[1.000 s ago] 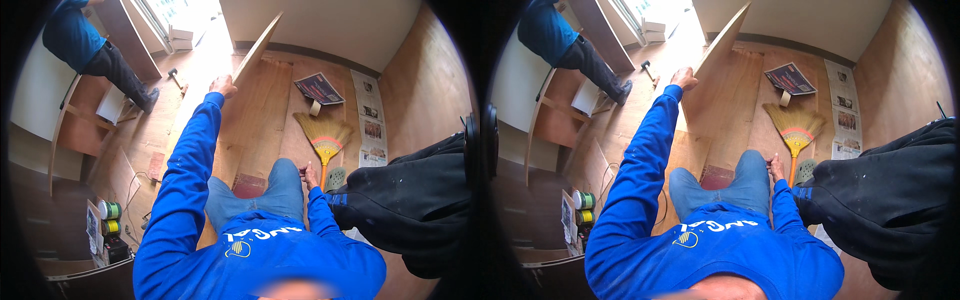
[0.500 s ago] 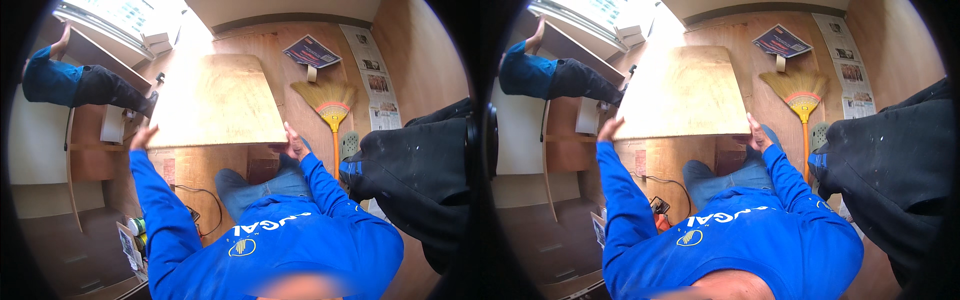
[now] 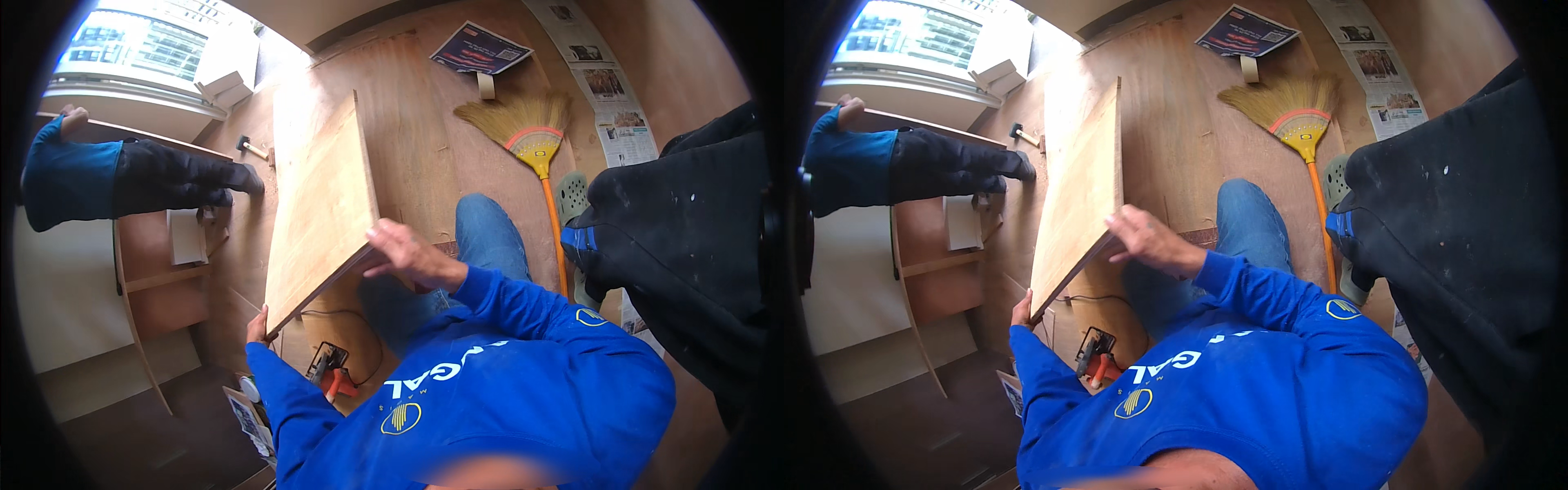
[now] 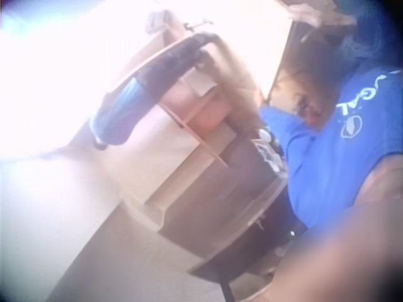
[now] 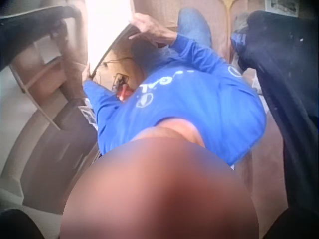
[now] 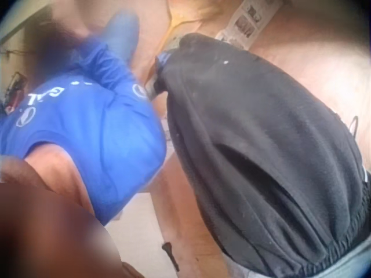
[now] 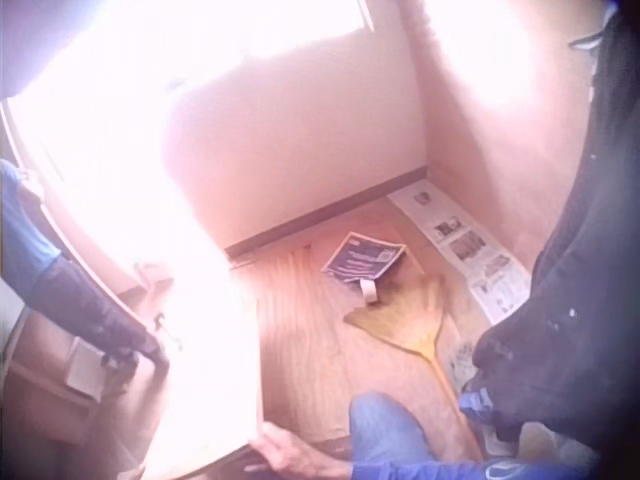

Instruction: The person measures a large plywood sheet on the floor, marks a cut line with a pencil and straightedge, then uses a circular saw to cut along the marked line. The cut piece is lifted and inspected at the end.

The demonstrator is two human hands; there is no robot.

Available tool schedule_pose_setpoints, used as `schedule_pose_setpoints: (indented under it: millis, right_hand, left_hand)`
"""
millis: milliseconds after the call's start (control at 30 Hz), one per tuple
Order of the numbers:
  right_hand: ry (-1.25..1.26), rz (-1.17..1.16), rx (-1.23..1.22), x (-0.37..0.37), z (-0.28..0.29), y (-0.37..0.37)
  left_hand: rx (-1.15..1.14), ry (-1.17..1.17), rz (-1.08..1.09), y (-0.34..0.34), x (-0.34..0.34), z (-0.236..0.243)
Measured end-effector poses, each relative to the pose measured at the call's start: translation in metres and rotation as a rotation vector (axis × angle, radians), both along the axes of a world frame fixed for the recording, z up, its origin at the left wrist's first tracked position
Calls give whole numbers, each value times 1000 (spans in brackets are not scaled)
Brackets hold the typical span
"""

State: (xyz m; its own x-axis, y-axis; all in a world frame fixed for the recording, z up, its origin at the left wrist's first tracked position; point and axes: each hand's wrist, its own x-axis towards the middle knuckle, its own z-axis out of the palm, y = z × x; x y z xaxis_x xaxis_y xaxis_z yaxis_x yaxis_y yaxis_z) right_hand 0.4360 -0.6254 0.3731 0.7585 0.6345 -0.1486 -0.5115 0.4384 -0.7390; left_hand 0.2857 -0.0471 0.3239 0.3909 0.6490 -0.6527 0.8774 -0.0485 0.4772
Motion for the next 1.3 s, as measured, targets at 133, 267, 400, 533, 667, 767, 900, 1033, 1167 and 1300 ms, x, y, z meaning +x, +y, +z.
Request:
schedule_pose_setpoints:
  millis: [133, 267, 400, 533, 667, 767, 900, 1033, 1167, 1300]
  right_hand:
    - [-104, 82, 36, -8, 22, 18]
    - [-155, 71, 26, -14, 25, 25]
    - [-159, 54, -13, -16, 23, 23]
    - [-227, 80, -68, -20, 21, 21]
    - [-290, 50, -119, -26, 19, 28]
    - [-403, -27, -107, -28, 21, 37]
    - [-485, 78, -234, -29, 37, 46]
    - [-555, 82, -198, -32, 53, 47]
    - [-555, 47, -208, -29, 48, 46]
    - [-621, -83, -341, -6, 4, 1]
  left_hand:
    - [261, 241, -82, 13, -1, 9]
    - [315, 179, -54, 10, -8, 1]
    - [248, 168, -18, 1, -20, -14]
    - [140, 207, 5, -3, -32, -39]
    - [185, 244, 84, -5, -44, -68]
    - [145, 240, 87, -12, -53, -84]
    - [108, 235, 98, -24, -64, -100]
    - [107, 123, 100, -28, -77, -122]
    - [-7, 126, 120, -27, -83, -149]
    - [-217, 36, 125, -53, -79, -147]
